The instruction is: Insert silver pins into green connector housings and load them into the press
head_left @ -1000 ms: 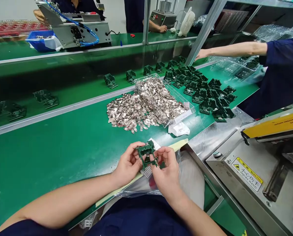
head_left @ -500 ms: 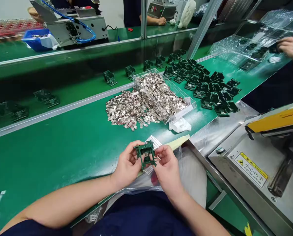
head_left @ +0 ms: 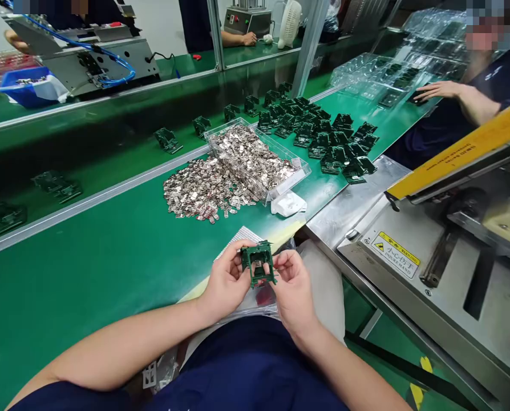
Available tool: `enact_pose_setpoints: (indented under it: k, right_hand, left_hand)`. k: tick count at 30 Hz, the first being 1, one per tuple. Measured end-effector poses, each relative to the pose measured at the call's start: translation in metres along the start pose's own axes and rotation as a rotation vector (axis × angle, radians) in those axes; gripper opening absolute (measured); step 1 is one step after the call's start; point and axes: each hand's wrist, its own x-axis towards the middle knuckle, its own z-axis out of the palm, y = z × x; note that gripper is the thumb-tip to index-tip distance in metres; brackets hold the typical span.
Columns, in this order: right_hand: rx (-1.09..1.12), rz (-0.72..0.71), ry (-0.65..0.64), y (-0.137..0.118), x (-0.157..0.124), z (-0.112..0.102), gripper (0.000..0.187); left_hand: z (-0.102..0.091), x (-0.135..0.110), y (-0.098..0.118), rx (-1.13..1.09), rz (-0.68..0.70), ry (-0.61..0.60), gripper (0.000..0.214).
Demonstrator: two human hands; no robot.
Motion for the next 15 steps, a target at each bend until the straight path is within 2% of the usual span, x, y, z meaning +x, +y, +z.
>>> enact_pose_setpoints:
  k: [4, 8, 11, 15]
  right_hand:
    - [-0.048, -0.085, 0.063, 0.002, 0.007, -0.024, 0.028]
    - [-0.225, -0.067, 0.148, 0.016, 0.011, -0.046, 0.03]
    - [-0.346, -0.027, 0.021, 0.032, 0.009, -0.048, 0.033]
    - [-0.532, -0.262, -0.131, 0.044, 0.006, -0.036, 0.016]
  left_hand:
    - [0.01, 0.02, -0.005, -0.014, 0.003, -0.063, 0.04]
    - [0.009, 0.047, -0.013, -0.117, -0.064, 0.042, 0.054]
    - [0.006, 0.059, -0.018, -0.147, -0.057, 0.119, 0.057]
    - [0.004, 0.06, -0.021, -0.151, -0.053, 0.14, 0.055]
